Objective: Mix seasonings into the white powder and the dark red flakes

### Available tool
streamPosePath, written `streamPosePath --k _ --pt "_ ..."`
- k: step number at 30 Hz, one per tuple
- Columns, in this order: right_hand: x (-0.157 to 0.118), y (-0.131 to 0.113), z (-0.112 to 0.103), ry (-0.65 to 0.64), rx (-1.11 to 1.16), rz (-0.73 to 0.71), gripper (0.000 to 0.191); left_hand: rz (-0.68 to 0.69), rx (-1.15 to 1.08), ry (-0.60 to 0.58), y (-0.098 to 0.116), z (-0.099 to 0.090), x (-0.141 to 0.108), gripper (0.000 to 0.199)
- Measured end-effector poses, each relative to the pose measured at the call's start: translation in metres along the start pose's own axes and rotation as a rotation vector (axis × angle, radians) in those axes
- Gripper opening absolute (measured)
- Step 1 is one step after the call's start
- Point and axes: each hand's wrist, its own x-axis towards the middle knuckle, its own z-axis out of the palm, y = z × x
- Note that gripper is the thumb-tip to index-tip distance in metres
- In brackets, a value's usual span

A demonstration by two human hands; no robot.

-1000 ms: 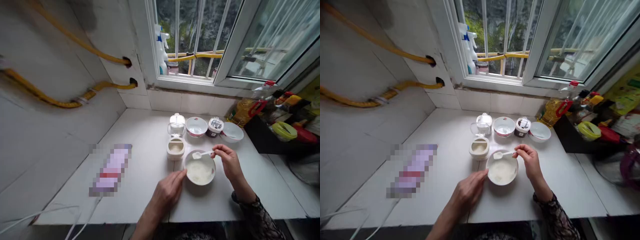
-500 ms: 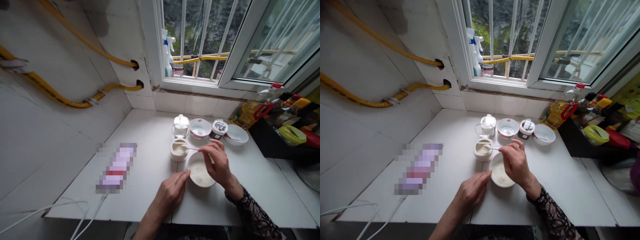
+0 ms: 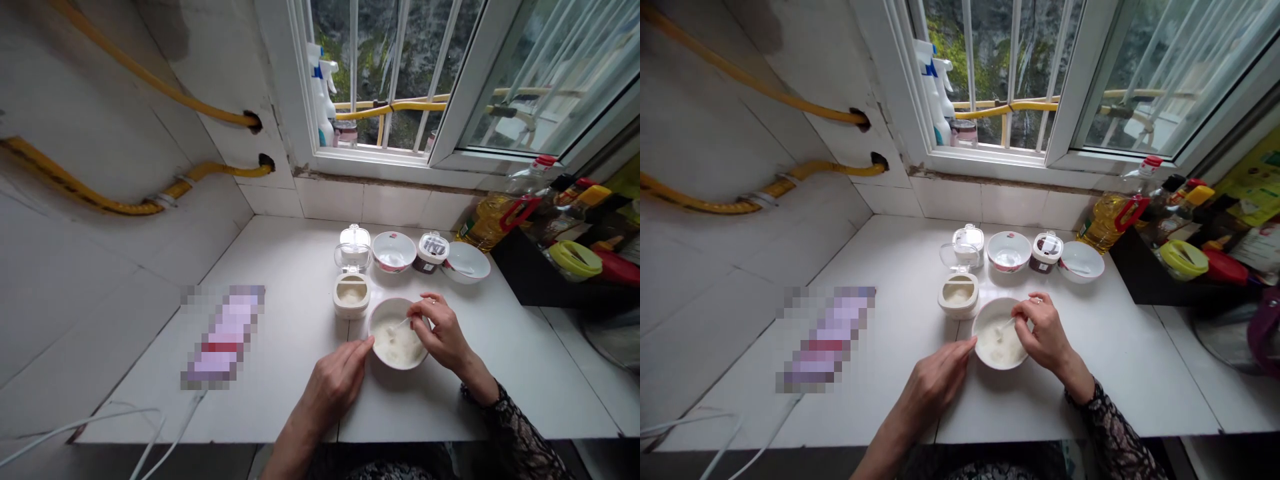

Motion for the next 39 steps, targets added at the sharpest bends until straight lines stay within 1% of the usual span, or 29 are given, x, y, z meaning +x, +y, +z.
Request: streamPosePath --k 2,5,8,11,14,18,25,29,31,33,34,36,38,39 --pt "-0.001 -0.002 0.003 -0.002 0.055 0.039 0.017 0.000 0.005 0.002 0.000 0.000 0.000 0.043" --pt "-0.001 -0.002 0.003 0.046 0.122 0.159 0.017 -0.004 0.004 0.001 0.000 0.000 0.000 0.043" --pt "-0.001 0.000 -0.001 0.099 0.210 0.351 0.015 -0.008 0.006 -0.001 0.000 0.000 0.000 0.045" --pt "0.000 0.002 -0.005 0.113 0.394 0.564 0.013 -0.002 0.009 0.009 0.000 0.000 0.000 0.046" --pt "0.002 0.005 -0.006 0.132 0.583 0.688 0.011 0.001 0.008 0.005 0.000 0.000 0.000 0.047" --pt "0.003 0.009 -0.004 0.167 0.676 0.721 0.011 0.000 0.005 -0.006 -0.001 0.000 -0.001 0.048" --pt "0.004 0.013 -0.002 0.201 0.672 0.707 0.011 0.003 0.006 0.003 0.000 0.001 -0.001 0.048" --pt "0.016 0.006 -0.004 0.214 0.679 0.650 0.010 0.005 0.014 0.006 0.000 0.001 -0.001 0.048" --pt "0.025 -0.003 -0.005 0.223 0.641 0.576 0.011 0.006 0.012 0.010 0.000 0.001 -0.001 0.047" --pt "0.034 -0.012 -0.002 0.257 0.555 0.467 0.011 0.005 0.010 0.011 0.000 0.000 0.000 0.046" --pt "0.037 -0.017 0.000 0.278 0.482 0.388 0.009 0.004 0.011 0.010 0.001 0.000 0.000 0.045" --pt "0.041 -0.023 0.007 0.275 0.291 0.160 0.008 0.004 0.014 0.007 0.001 0.000 0.001 0.045" --pt "0.041 -0.027 0.015 0.196 0.103 -0.101 0.017 0.001 0.019 0.003 0.002 0.000 0.002 0.045" --pt "0.041 -0.028 0.018 0.145 0.034 -0.203 0.022 -0.003 0.020 0.002 0.002 0.001 0.002 0.046"
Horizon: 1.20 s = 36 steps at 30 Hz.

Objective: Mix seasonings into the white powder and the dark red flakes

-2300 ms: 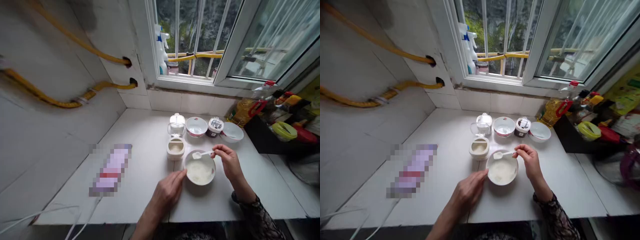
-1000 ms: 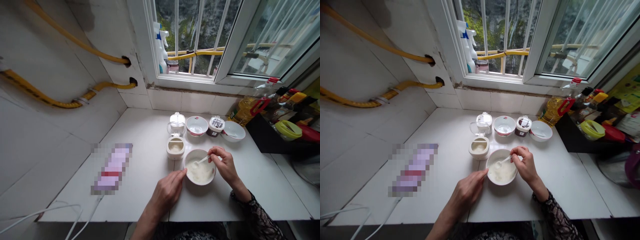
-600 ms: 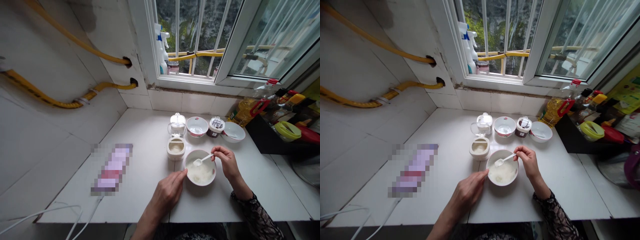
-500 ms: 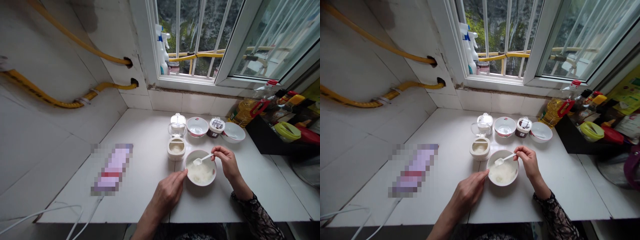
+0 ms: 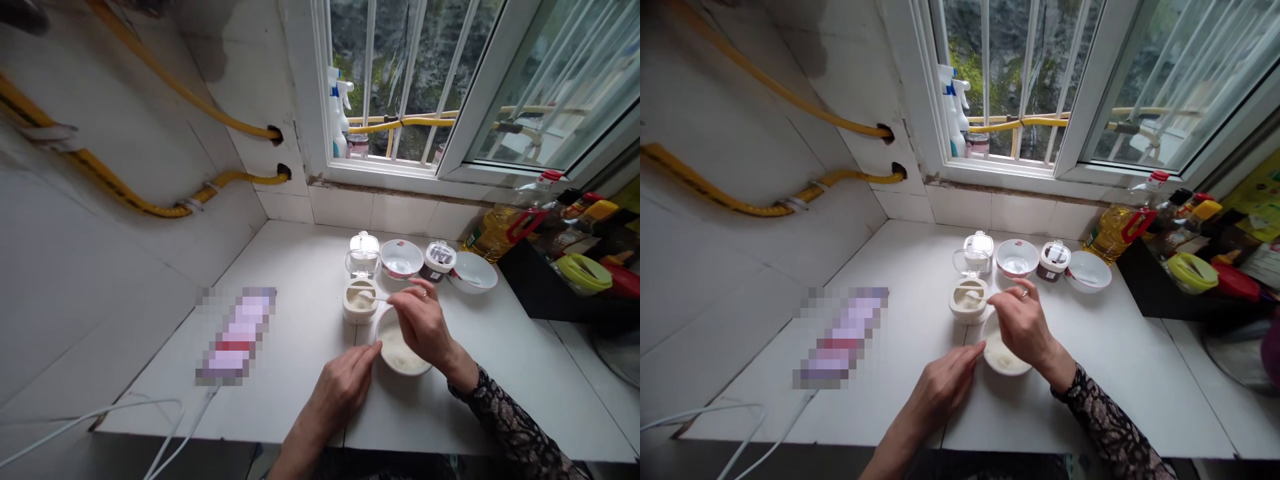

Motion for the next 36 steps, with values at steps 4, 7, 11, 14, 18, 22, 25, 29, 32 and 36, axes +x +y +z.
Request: streamPosePath --k 4,7,11,14,18,22,25,29,32,36 --pt "-0.002 -0.001 -0.004 -0.011 -0.081 -0.096 0.028 0.000 0.000 -0.001 0.000 0.000 0.000 0.047" --pt "-0.004 0.001 -0.019 0.096 -0.062 0.021 0.022 0.003 -0.003 0.001 0.000 0.000 -0.001 0.047" --pt "-0.013 0.012 -0.034 0.064 -0.045 0.151 0.016 0.002 -0.013 0.004 -0.001 -0.001 -0.002 0.047" --pt "-0.024 0.022 -0.034 -0.042 -0.062 0.162 0.015 0.012 -0.024 0.011 -0.001 -0.001 -0.001 0.046" --pt "-0.032 0.025 -0.021 -0.164 -0.034 0.142 0.017 0.010 -0.020 0.008 -0.001 0.000 -0.001 0.046" --pt "-0.034 0.024 -0.014 -0.172 0.041 0.228 0.018 -0.003 -0.012 -0.014 -0.002 -0.001 -0.002 0.048" --pt "-0.034 0.026 -0.017 -0.085 0.075 0.331 0.017 0.002 -0.017 -0.014 -0.002 -0.001 -0.002 0.049" --pt "-0.034 0.028 -0.025 -0.005 0.197 0.559 0.013 0.007 -0.015 0.000 -0.002 -0.001 -0.002 0.048" --pt "-0.034 0.028 -0.026 0.024 0.393 0.766 0.012 0.008 -0.015 -0.003 -0.003 -0.001 -0.003 0.047" --pt "-0.033 0.031 -0.023 0.075 0.580 0.915 0.010 0.005 -0.025 -0.014 -0.002 -0.001 -0.003 0.048"
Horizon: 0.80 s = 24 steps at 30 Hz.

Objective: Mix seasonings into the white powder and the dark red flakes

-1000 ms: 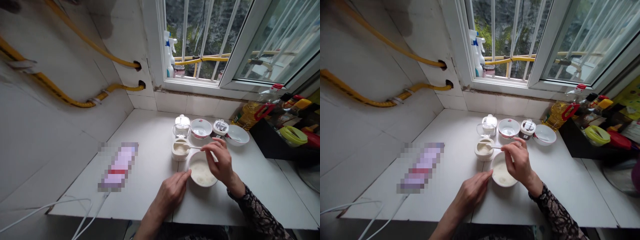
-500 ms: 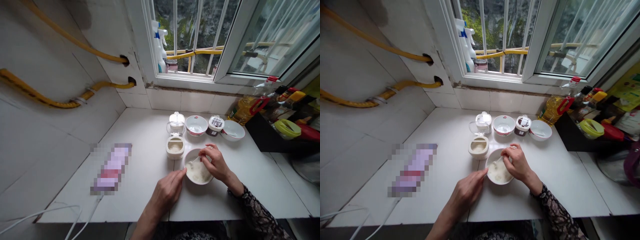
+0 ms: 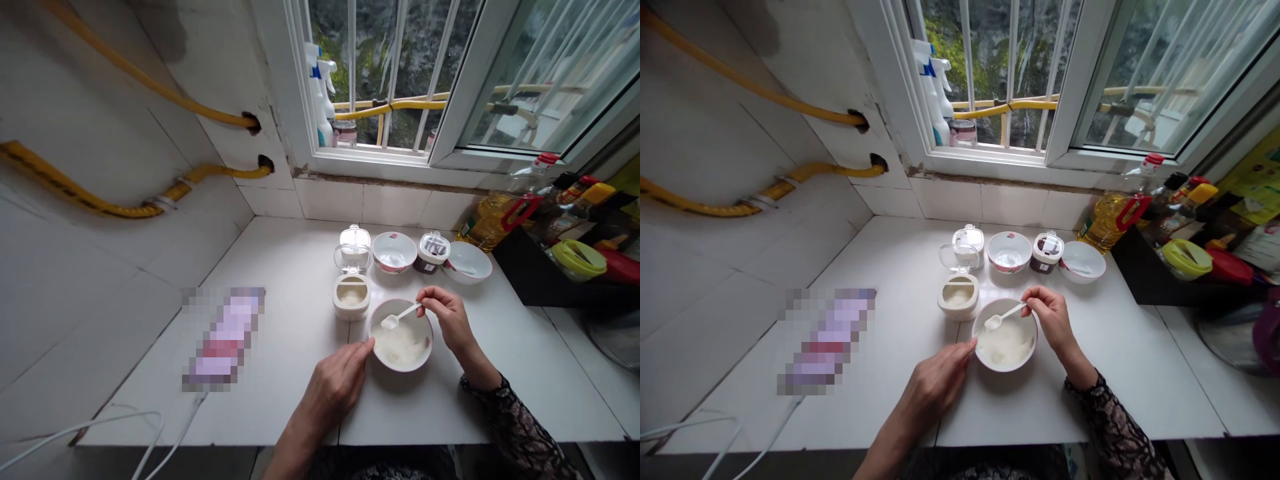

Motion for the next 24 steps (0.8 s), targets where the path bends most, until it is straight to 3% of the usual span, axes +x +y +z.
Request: streamPosePath --k 7,12,15,17,21,24 --pt "0.006 0.001 0.001 0.018 0.119 0.076 0.010 0.003 0.005 0.011 0.001 0.000 0.002 0.047" --pt "0.011 -0.013 0.012 0.037 0.077 -0.049 0.011 0.005 0.007 0.018 0.001 0.001 0.002 0.045" --pt "0.011 -0.024 0.024 0.076 -0.070 -0.270 0.009 0.005 0.013 0.021 0.001 0.001 0.001 0.045" --pt "0.010 -0.027 0.032 0.094 -0.239 -0.500 0.007 0.001 0.018 0.016 0.001 0.001 0.001 0.046" --pt "0.007 -0.024 0.045 -0.042 -0.615 -1.007 0.024 -0.007 0.011 0.005 0.001 0.001 0.001 0.047" --pt "0.006 -0.024 0.045 -0.098 -0.714 -1.127 0.030 -0.012 0.006 0.006 0.001 0.001 0.001 0.046"
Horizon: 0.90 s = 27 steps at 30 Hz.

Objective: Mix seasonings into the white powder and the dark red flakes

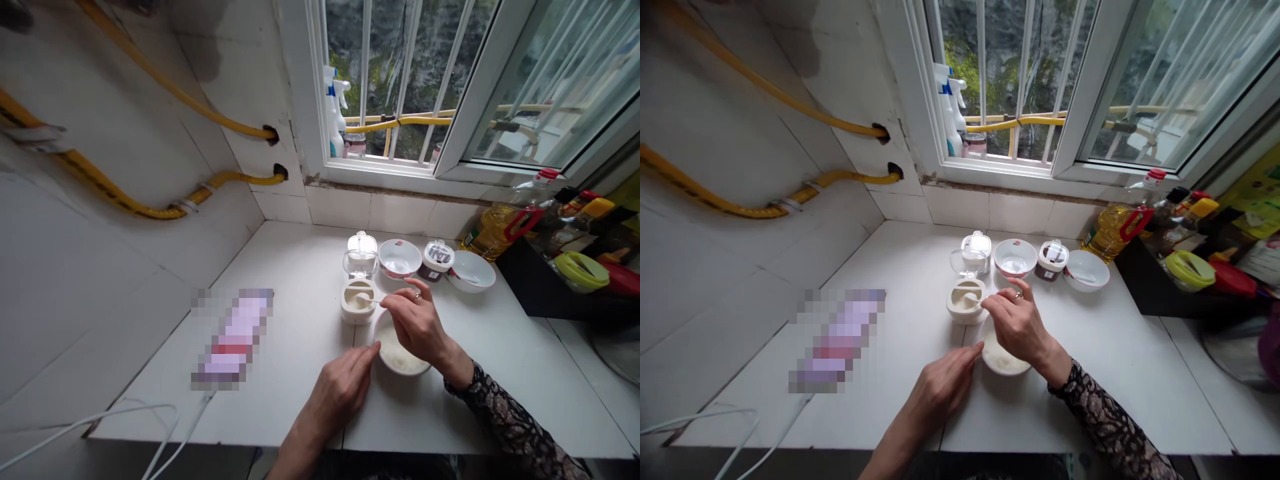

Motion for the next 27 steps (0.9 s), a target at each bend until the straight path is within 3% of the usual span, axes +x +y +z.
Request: streamPosePath --k 7,13,15,21,24,27 --pt "-0.004 0.007 -0.029 0.203 0.129 0.306 0.019 0.020 0.013 0.016 0.000 0.000 0.000 0.046" --pt "-0.035 0.022 -0.035 0.105 0.244 0.683 0.012 0.011 0.020 0.005 0.000 0.000 0.001 0.047" --pt "-0.044 0.026 -0.035 0.039 0.216 0.678 0.013 0.012 0.016 0.006 0.001 -0.001 0.001 0.046" --pt "-0.049 0.024 -0.032 -0.136 0.094 0.434 0.016 0.020 -0.003 0.015 0.000 -0.001 0.001 0.045" --pt "-0.048 0.019 -0.028 -0.203 0.160 0.424 0.018 0.016 -0.004 0.005 0.000 -0.001 0.001 0.046" --pt "-0.049 0.017 -0.025 -0.191 0.202 0.465 0.017 0.013 -0.003 0.000 0.001 -0.002 0.001 0.047"
